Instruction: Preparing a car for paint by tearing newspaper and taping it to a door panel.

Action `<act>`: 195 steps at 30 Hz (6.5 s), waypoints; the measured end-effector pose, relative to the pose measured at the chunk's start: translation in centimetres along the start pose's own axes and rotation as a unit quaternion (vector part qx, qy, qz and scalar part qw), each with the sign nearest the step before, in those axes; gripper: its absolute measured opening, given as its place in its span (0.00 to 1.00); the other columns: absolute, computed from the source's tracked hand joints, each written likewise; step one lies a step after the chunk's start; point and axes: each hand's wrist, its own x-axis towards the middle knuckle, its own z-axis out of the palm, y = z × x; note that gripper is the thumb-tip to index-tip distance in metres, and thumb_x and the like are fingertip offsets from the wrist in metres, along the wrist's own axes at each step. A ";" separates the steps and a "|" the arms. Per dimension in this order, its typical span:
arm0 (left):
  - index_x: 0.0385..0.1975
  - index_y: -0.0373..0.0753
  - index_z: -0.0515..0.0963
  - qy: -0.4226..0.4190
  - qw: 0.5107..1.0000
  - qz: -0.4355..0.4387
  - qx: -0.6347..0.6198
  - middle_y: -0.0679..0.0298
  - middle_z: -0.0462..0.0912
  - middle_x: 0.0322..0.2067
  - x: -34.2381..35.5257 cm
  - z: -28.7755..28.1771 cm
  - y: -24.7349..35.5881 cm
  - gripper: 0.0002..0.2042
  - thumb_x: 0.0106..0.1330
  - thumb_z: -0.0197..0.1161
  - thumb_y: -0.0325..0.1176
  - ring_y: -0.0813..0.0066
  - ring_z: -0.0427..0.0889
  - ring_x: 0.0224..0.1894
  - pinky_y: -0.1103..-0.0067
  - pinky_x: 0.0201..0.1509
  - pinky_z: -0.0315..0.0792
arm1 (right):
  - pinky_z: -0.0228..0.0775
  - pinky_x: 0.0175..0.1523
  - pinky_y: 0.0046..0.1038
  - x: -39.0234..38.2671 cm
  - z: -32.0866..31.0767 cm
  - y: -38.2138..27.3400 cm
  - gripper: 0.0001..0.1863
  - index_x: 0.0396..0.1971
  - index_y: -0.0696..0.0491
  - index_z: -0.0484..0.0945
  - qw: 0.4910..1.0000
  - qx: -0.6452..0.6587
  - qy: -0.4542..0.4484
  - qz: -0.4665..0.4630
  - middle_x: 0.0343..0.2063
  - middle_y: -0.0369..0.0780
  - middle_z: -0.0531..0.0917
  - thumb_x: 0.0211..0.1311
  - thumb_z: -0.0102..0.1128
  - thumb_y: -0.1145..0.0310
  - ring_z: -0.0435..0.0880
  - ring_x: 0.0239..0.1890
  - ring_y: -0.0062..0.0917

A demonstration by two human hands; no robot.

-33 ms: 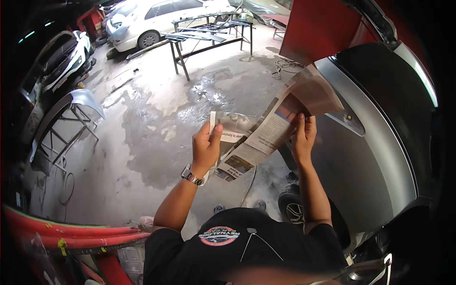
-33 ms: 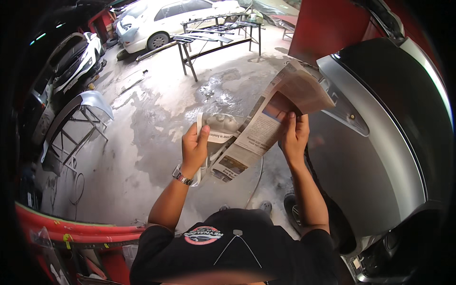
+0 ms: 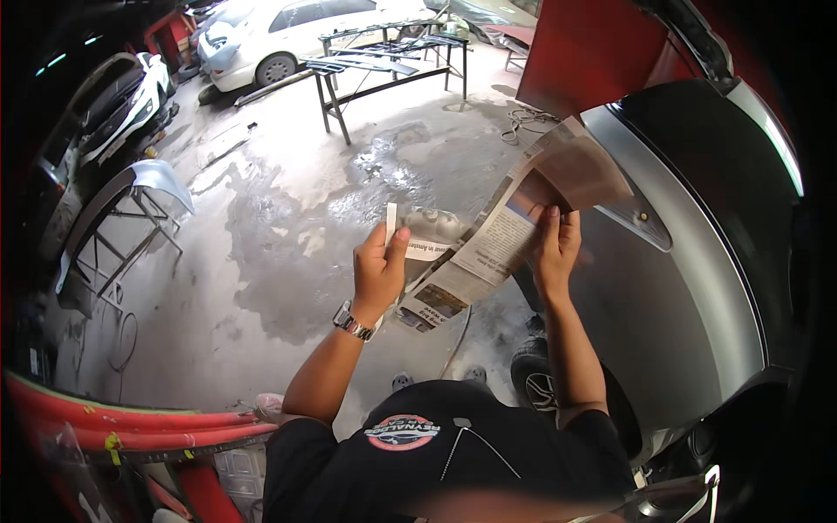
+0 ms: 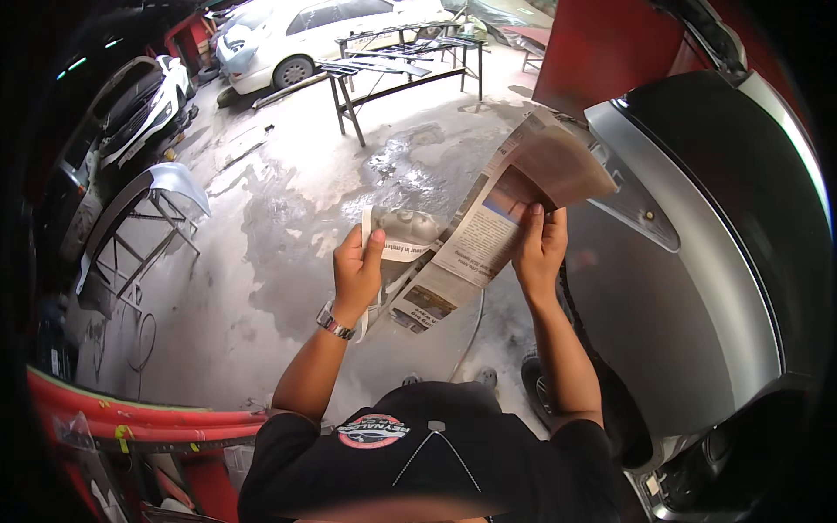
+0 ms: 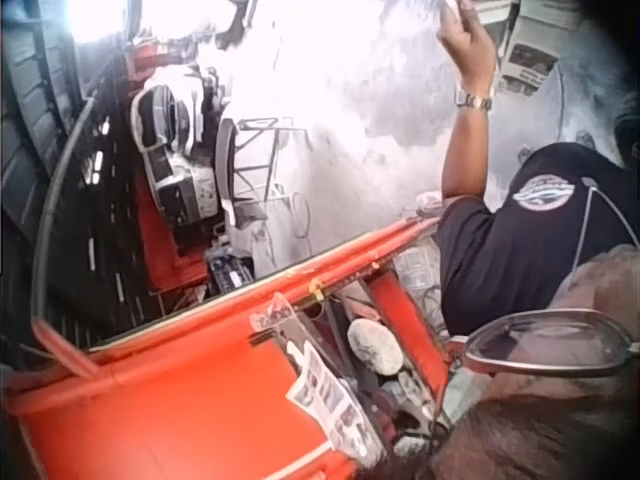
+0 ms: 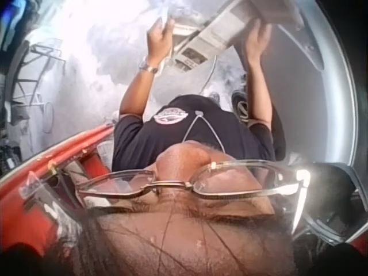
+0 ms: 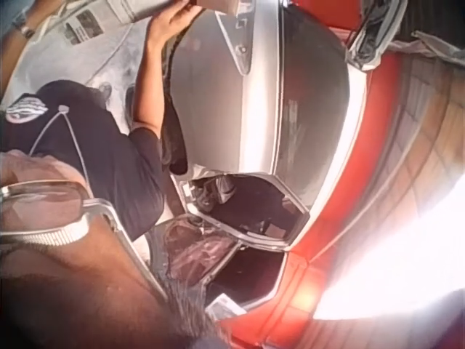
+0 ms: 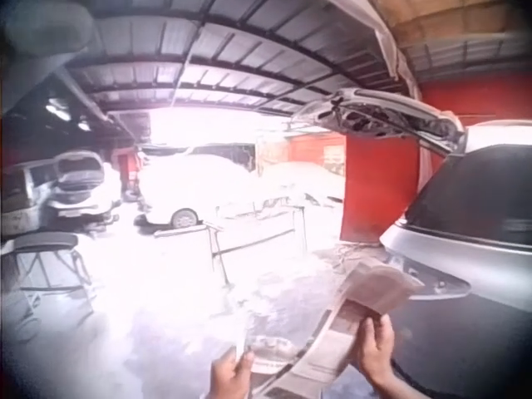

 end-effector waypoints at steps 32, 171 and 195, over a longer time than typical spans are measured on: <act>0.44 0.33 0.79 0.378 0.890 -0.205 0.152 0.65 0.85 0.36 -12.5 -1.7 14.4 0.14 0.67 0.66 0.38 0.83 0.79 0.35 0.82 0.41 0.74 | 0.72 0.46 0.22 -4.3 11.9 3.0 0.17 0.47 0.63 0.76 0.773 0.336 -0.426 0.329 0.41 0.41 0.84 0.69 0.60 0.63 0.81 0.41 0.18; 0.39 0.32 0.77 0.731 0.474 -0.139 0.471 0.55 0.81 0.33 -22.5 6.3 16.8 0.15 0.64 0.65 0.38 0.60 0.81 0.33 0.72 0.38 0.73 | 0.69 0.60 0.37 -22.4 22.6 -15.6 0.36 0.53 0.59 0.73 0.101 0.612 -0.769 -0.153 0.53 0.47 0.77 0.40 0.78 0.67 0.76 0.56 0.42; 0.12 0.36 0.62 0.750 0.450 -0.099 0.474 0.63 0.80 0.20 -25.6 9.4 17.8 0.26 0.45 0.80 0.36 0.77 0.75 0.19 0.82 0.23 0.64 | 0.64 0.61 0.36 -19.7 19.3 -15.8 0.48 0.69 0.58 0.52 0.073 0.568 -0.803 -0.166 0.64 0.48 0.68 0.52 0.70 0.64 0.71 0.62 0.36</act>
